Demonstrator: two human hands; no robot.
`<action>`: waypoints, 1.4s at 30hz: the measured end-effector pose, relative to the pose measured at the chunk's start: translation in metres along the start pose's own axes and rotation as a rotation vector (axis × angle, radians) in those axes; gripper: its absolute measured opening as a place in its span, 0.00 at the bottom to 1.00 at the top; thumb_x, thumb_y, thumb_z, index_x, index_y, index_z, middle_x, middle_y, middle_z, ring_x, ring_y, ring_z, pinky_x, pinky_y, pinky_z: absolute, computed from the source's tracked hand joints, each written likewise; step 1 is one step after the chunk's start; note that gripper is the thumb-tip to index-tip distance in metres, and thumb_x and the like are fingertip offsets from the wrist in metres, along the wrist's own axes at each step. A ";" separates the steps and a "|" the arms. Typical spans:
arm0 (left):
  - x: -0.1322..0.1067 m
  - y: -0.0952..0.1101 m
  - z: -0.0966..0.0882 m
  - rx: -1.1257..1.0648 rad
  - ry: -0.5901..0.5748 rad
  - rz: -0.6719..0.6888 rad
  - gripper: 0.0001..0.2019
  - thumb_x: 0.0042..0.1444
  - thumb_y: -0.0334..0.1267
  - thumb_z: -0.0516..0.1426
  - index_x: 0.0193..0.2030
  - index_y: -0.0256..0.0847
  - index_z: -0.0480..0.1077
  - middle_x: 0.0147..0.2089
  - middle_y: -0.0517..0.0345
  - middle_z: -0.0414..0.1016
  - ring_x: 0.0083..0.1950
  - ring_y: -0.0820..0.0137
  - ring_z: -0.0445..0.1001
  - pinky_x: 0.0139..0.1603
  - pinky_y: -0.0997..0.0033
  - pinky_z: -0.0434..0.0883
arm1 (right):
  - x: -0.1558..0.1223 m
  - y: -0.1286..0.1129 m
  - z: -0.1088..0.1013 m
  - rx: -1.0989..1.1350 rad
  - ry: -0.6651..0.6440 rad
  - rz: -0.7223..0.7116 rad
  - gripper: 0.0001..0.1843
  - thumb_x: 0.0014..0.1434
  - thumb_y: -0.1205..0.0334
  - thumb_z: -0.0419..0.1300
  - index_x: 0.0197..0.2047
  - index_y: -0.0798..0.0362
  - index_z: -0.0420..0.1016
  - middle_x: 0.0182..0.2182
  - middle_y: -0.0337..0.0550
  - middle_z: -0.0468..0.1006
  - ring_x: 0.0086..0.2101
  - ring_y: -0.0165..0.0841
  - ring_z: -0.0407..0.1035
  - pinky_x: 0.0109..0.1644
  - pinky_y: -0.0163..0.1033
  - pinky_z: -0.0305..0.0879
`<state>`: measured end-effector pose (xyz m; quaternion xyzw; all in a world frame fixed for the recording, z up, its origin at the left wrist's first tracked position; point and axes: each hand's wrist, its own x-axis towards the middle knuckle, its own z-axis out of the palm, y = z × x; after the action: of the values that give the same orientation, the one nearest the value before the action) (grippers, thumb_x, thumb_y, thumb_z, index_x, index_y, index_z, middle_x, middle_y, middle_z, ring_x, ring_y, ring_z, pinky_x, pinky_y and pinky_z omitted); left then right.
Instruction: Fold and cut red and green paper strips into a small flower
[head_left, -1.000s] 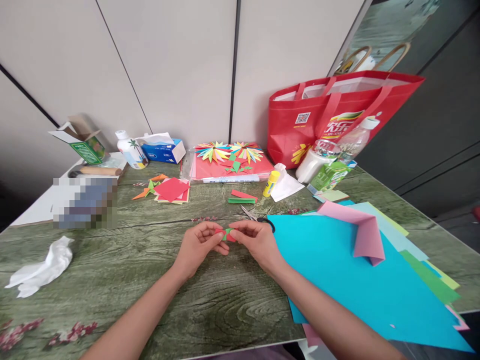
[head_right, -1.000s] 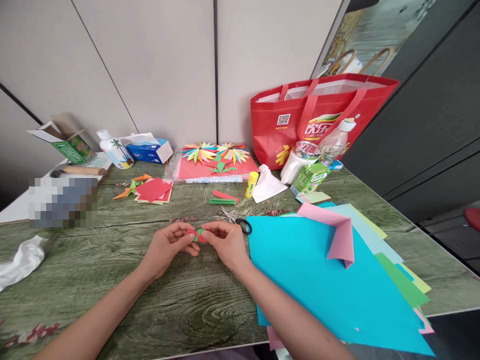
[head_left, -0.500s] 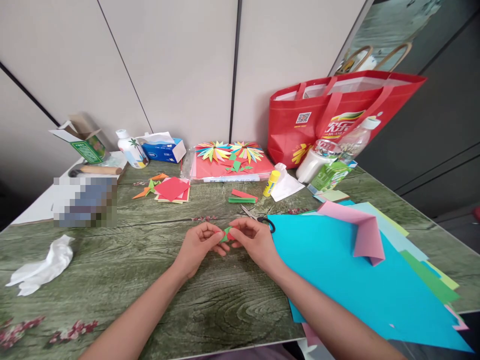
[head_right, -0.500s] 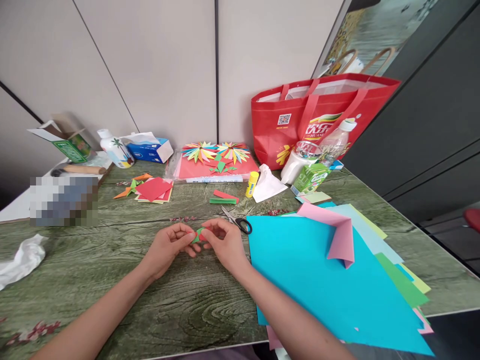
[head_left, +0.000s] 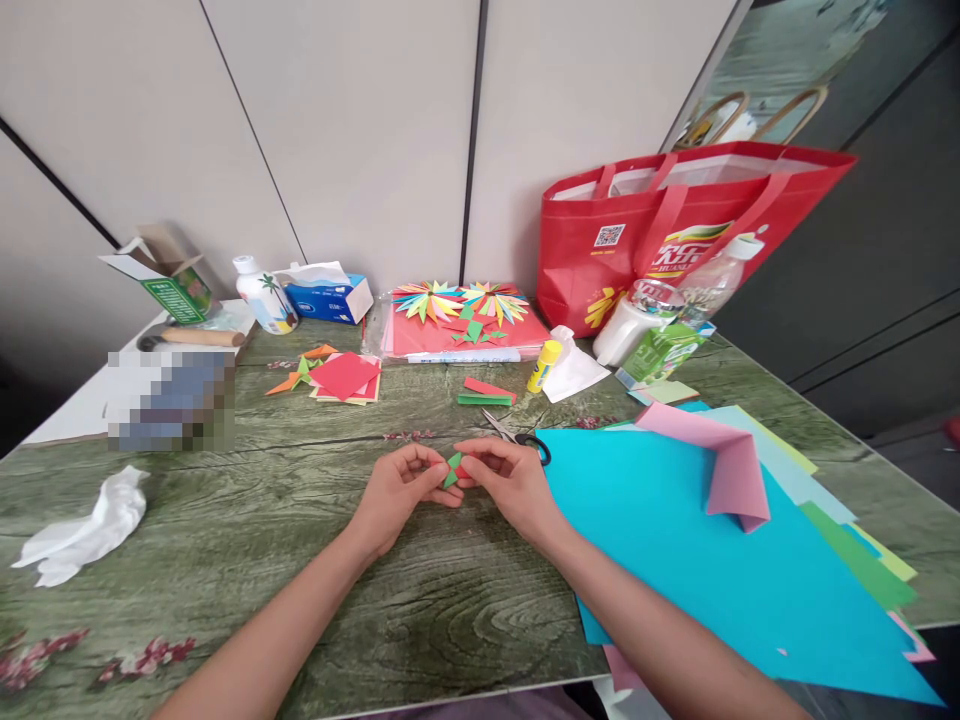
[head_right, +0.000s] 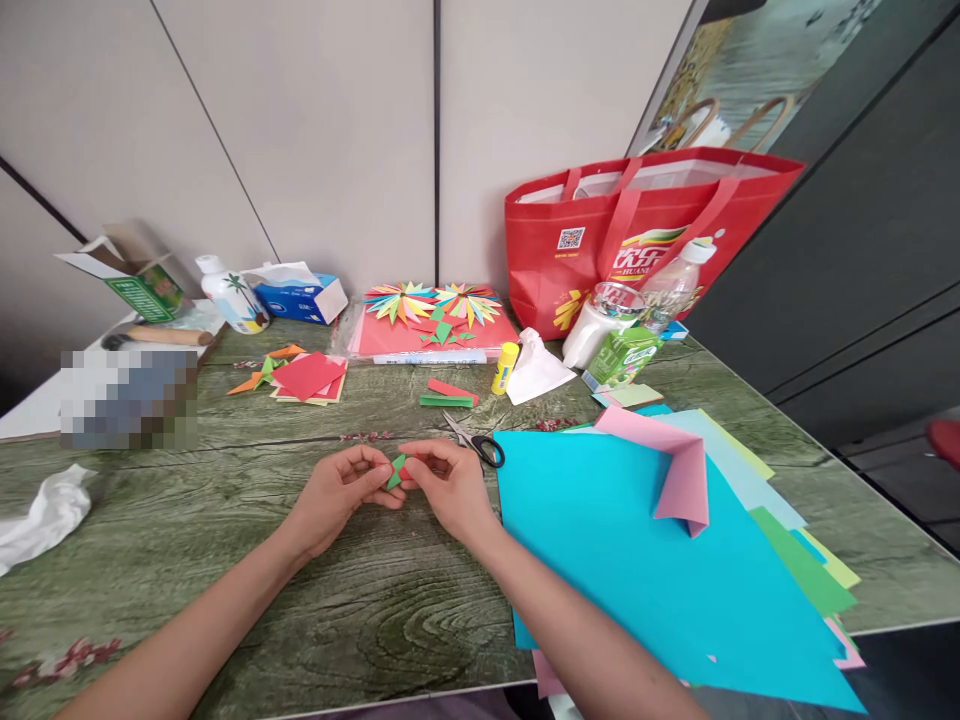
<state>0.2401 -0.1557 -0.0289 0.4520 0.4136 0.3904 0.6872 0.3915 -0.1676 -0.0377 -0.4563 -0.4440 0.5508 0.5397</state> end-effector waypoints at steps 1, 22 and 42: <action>0.000 0.000 0.000 0.002 -0.001 0.003 0.09 0.46 0.37 0.61 0.30 0.34 0.67 0.25 0.56 0.75 0.27 0.68 0.76 0.33 0.65 0.75 | 0.000 -0.001 0.000 0.006 -0.003 0.001 0.11 0.44 0.57 0.64 0.32 0.53 0.77 0.27 0.39 0.73 0.25 0.29 0.69 0.32 0.38 0.73; -0.001 0.003 0.000 0.054 0.022 -0.003 0.11 0.42 0.34 0.63 0.32 0.32 0.73 0.26 0.52 0.78 0.26 0.67 0.76 0.31 0.66 0.75 | 0.002 -0.001 -0.001 0.010 -0.044 0.019 0.09 0.43 0.60 0.65 0.31 0.52 0.77 0.25 0.39 0.75 0.24 0.30 0.70 0.33 0.39 0.71; 0.002 0.006 -0.005 0.171 0.104 -0.030 0.08 0.40 0.36 0.63 0.26 0.35 0.70 0.13 0.66 0.65 0.15 0.80 0.59 0.15 0.81 0.55 | 0.002 0.003 -0.001 0.026 -0.182 0.070 0.16 0.42 0.60 0.66 0.36 0.54 0.74 0.24 0.36 0.73 0.25 0.28 0.69 0.33 0.38 0.71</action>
<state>0.2351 -0.1504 -0.0247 0.4820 0.4871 0.3663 0.6294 0.3921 -0.1657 -0.0406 -0.4123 -0.4678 0.6142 0.4836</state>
